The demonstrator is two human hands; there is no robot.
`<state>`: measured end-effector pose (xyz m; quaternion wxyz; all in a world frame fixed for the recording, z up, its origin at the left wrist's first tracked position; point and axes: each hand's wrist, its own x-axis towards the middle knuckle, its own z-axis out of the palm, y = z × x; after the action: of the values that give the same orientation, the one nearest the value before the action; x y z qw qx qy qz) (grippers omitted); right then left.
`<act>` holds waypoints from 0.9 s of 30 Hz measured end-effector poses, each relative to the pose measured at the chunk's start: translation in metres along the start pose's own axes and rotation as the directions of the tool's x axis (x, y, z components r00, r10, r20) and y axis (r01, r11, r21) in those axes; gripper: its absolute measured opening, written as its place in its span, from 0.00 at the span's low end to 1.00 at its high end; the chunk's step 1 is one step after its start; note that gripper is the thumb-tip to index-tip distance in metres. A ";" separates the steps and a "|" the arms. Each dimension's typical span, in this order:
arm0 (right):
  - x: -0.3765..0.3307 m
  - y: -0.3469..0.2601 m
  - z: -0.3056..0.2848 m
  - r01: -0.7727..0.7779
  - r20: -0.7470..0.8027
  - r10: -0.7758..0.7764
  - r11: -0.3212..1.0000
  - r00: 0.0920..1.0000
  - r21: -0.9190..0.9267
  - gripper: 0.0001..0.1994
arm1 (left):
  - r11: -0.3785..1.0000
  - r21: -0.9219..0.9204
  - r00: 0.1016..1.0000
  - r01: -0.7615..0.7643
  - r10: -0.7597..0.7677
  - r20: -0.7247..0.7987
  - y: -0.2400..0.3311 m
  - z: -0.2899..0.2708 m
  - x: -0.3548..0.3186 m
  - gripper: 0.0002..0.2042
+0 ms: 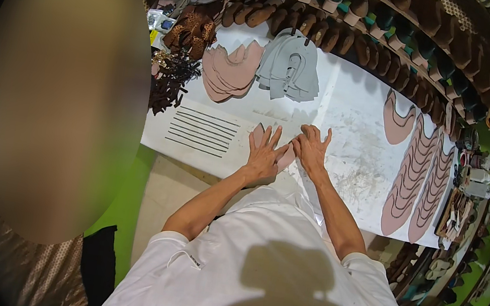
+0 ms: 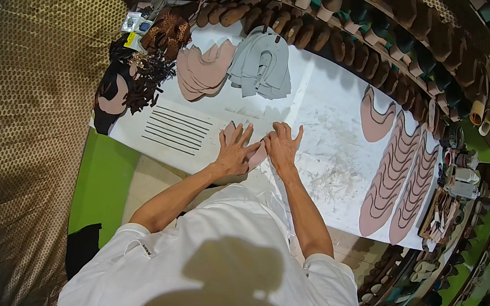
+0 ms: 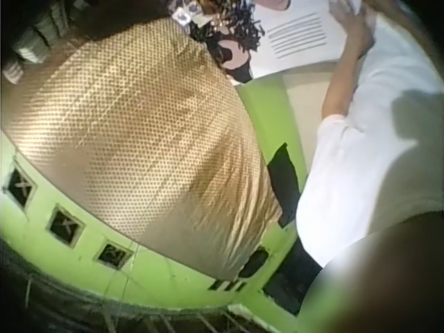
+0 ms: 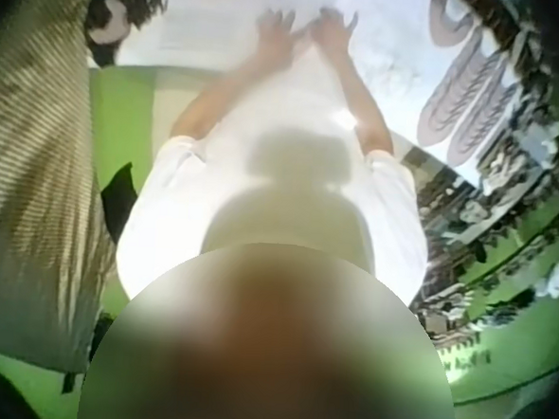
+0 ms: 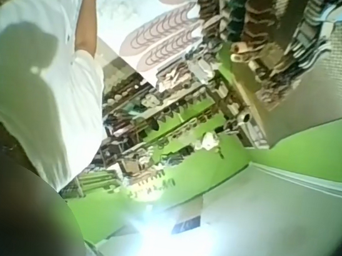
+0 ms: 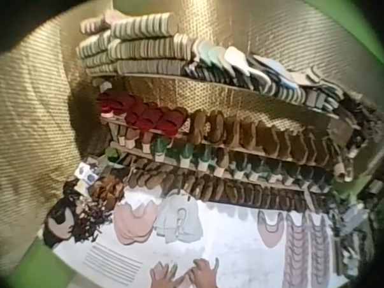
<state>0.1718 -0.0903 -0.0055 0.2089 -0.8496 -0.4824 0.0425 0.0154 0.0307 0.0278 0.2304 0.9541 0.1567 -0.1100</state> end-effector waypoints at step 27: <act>0.001 0.007 -0.008 -0.096 0.027 0.094 0.989 0.995 0.112 0.08 | 0.999 0.034 0.993 -0.024 0.028 -0.117 -0.006 0.010 0.012 0.31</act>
<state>0.1804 -0.0955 -0.0011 0.2490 -0.8579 -0.4405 0.0887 0.0234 0.0340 0.0130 0.2067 0.9645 0.1558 -0.0529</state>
